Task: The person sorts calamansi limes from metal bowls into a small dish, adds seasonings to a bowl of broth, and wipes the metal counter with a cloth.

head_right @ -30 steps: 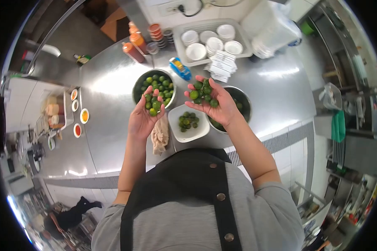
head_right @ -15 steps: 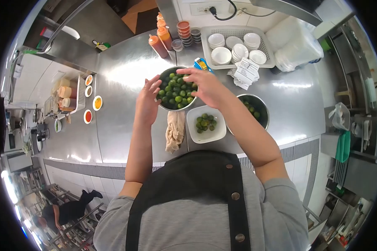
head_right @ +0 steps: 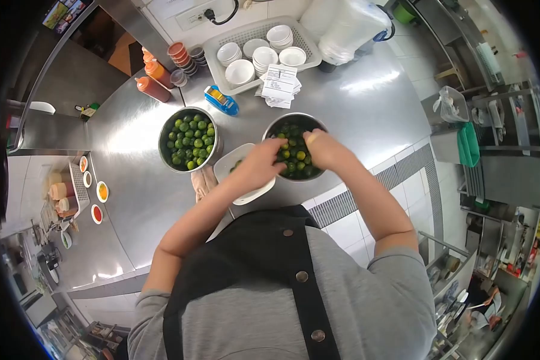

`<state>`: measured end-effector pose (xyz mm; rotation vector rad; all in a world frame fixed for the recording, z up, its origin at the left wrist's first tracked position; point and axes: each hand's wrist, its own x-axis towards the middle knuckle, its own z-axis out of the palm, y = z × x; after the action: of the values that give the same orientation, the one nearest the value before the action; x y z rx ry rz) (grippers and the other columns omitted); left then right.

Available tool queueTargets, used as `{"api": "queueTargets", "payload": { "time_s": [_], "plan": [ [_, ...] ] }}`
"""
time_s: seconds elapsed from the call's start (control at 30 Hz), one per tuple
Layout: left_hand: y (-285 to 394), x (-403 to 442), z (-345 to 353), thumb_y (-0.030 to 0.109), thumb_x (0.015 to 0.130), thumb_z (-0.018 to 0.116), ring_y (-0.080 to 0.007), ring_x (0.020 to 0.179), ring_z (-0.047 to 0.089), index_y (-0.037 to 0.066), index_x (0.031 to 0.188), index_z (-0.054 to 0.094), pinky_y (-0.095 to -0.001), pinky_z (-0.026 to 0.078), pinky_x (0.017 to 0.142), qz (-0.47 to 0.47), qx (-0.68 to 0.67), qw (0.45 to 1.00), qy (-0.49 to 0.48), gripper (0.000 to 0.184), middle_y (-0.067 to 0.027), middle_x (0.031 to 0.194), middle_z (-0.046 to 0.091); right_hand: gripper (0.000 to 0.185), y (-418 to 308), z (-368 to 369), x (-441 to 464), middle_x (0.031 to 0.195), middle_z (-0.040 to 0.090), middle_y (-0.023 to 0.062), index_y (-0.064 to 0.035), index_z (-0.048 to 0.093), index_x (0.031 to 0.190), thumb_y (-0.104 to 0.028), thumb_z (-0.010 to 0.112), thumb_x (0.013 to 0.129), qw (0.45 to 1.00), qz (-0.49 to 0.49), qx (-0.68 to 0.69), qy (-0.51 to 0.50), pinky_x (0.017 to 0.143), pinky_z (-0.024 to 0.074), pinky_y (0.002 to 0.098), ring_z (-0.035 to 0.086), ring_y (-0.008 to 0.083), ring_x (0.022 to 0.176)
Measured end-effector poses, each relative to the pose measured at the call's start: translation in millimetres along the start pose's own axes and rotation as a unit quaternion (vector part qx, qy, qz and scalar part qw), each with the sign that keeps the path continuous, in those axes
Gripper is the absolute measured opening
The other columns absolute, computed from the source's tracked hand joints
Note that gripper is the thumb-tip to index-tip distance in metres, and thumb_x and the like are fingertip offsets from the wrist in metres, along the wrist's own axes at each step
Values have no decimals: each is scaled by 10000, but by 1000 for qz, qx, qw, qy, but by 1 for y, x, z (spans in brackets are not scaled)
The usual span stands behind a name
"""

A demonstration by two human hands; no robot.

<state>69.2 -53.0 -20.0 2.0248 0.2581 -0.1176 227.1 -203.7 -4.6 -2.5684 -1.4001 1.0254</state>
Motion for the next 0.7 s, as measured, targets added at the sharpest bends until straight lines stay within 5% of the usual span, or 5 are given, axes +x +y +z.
{"api": "queueTargets", "payload": {
  "time_s": [0.13, 0.27, 0.4, 0.5, 0.7],
  "plan": [
    [-22, 47, 68, 115, 685, 811, -518, 1287, 446, -159, 1382, 415, -502, 533, 959, -2, 385, 922, -34, 848, -274, 1450, 430, 719, 2, 30, 6, 1382, 440, 323, 89, 372, 1410, 89, 616, 734, 998, 56, -24, 18, 947, 537, 436, 599, 458, 1151],
    [-33, 74, 79, 173, 592, 896, -639, 1249, 423, -146, 1449, 262, -533, 535, 961, -40, 432, 893, -122, 1113, -392, 1449, 310, 909, 26, 59, 28, 1416, 402, 319, 68, 293, 1475, 66, 727, 677, 1000, -1, -2, 31, 966, 538, 437, 593, 457, 1173],
    [-15, 74, 54, 276, 612, 889, -548, 1164, 505, -118, 1373, 428, -533, 575, 821, -86, 381, 910, -140, 974, -260, 1409, 435, 1195, 2, 36, 30, 1448, 365, 303, 16, 255, 1513, -6, 902, 510, 998, 55, -27, -33, 982, 541, 449, 603, 440, 1174],
    [-23, 78, 61, 215, 616, 891, -522, 1068, 584, -114, 1350, 430, -500, 591, 772, -149, 347, 918, -120, 928, -262, 1310, 549, 1184, -9, 29, 30, 1444, 366, 307, 5, 258, 1511, -1, 900, 515, 994, 83, -59, -43, 984, 545, 446, 615, 439, 1157],
    [-48, 89, 56, 43, 591, 839, -421, 977, 693, -200, 1261, 414, -406, 612, 746, -56, 216, 966, -127, 830, -250, 950, 690, 1064, 11, 29, 31, 1474, 368, 251, 20, 299, 1478, 11, 861, 574, 999, 24, -14, -19, 1074, 481, 441, 485, 419, 1323]
  ]
}}
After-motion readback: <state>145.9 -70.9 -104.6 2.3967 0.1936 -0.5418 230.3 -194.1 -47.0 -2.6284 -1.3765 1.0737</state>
